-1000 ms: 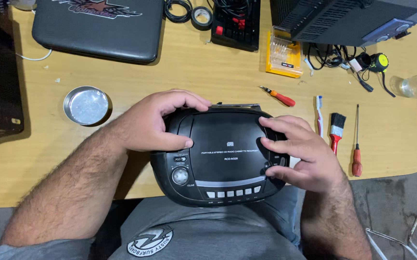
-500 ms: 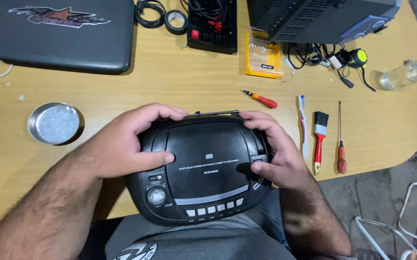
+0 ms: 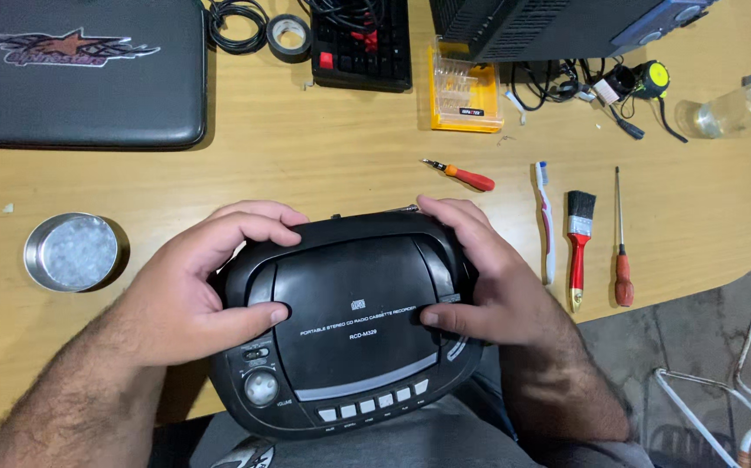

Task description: The person inserts a battery into a portable CD player, places a CD inside, and closes the lid. They then use a toothbrush to clean the exterior surface and buttons of the device.

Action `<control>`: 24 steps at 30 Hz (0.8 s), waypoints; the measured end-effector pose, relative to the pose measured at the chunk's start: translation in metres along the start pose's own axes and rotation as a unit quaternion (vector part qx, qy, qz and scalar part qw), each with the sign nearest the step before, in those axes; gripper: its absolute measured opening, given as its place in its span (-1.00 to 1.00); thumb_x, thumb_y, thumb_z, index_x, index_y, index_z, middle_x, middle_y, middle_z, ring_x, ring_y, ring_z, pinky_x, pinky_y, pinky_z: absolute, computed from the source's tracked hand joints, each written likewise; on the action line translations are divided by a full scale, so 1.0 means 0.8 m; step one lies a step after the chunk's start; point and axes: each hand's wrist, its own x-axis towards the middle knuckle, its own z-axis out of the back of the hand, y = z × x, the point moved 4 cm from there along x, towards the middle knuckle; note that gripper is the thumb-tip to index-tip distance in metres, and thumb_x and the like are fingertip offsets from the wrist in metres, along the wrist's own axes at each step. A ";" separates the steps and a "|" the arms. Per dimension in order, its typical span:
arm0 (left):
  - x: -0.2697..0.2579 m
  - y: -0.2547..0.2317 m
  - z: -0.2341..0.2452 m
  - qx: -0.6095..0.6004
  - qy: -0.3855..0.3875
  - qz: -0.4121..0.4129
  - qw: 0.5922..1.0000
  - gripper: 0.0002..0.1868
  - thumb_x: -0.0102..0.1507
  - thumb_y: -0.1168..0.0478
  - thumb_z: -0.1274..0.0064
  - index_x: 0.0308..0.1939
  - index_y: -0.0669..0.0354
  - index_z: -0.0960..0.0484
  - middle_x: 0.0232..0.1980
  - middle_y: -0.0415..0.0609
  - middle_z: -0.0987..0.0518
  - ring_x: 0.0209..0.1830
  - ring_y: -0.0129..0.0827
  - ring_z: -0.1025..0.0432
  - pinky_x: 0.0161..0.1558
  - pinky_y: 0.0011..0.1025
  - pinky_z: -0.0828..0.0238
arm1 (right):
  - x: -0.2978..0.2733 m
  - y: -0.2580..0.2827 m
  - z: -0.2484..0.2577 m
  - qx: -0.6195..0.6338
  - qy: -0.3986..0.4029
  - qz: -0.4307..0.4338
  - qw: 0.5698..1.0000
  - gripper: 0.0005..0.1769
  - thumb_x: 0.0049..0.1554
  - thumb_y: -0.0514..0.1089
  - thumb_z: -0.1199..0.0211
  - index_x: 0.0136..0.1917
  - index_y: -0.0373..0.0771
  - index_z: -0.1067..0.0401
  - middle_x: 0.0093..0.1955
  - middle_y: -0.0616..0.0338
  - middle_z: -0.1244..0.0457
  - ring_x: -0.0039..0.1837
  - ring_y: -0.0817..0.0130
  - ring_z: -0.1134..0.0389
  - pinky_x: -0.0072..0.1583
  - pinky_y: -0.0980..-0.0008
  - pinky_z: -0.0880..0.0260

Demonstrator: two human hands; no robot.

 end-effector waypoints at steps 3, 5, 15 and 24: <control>0.005 0.002 0.000 0.021 0.017 -0.009 1.000 -0.43 0.02 0.21 -0.32 0.13 0.05 -0.58 0.31 0.00 -0.56 0.35 -0.27 -0.45 0.39 -0.28 -0.26 | -0.005 0.003 0.003 -0.034 -0.043 0.039 0.998 -0.18 0.06 0.07 -0.36 0.47 -0.35 -0.24 0.47 -0.11 -0.12 0.56 0.05 -0.12 0.59 0.12 -0.04; 0.005 0.003 -0.001 0.023 0.021 -0.005 1.000 -0.44 0.03 0.22 -0.31 0.13 0.04 -0.59 0.31 -0.02 -0.56 0.35 -0.28 -0.45 0.39 -0.27 -0.28 | -0.010 0.006 0.005 -0.083 -0.045 0.059 0.994 -0.29 0.09 0.07 -0.36 0.43 -0.19 -0.30 0.49 -0.15 -0.14 0.55 -0.02 -0.16 0.55 0.03 -0.13; 0.006 0.002 -0.004 0.037 0.032 -0.025 0.998 -0.49 0.07 0.22 -0.26 0.12 0.02 -0.60 0.31 0.01 -0.53 0.35 -0.25 -0.44 0.40 -0.25 -0.25 | 0.006 0.029 0.003 -0.207 0.034 0.116 0.971 -0.28 0.11 0.16 -0.36 0.38 -0.31 -0.36 0.43 -0.12 -0.23 0.49 -0.09 -0.23 0.49 -0.02 -0.20; -0.002 -0.015 0.000 0.092 0.031 0.031 0.995 -0.44 0.06 0.24 -0.25 0.17 -0.10 -0.64 0.36 -0.07 -0.56 0.40 -0.31 -0.40 0.41 -0.28 -0.23 | -0.013 0.025 -0.006 -0.163 0.004 0.107 0.981 -0.32 0.17 -0.01 -0.32 0.46 -0.32 -0.27 0.54 -0.17 -0.16 0.58 -0.08 -0.17 0.58 -0.04 -0.09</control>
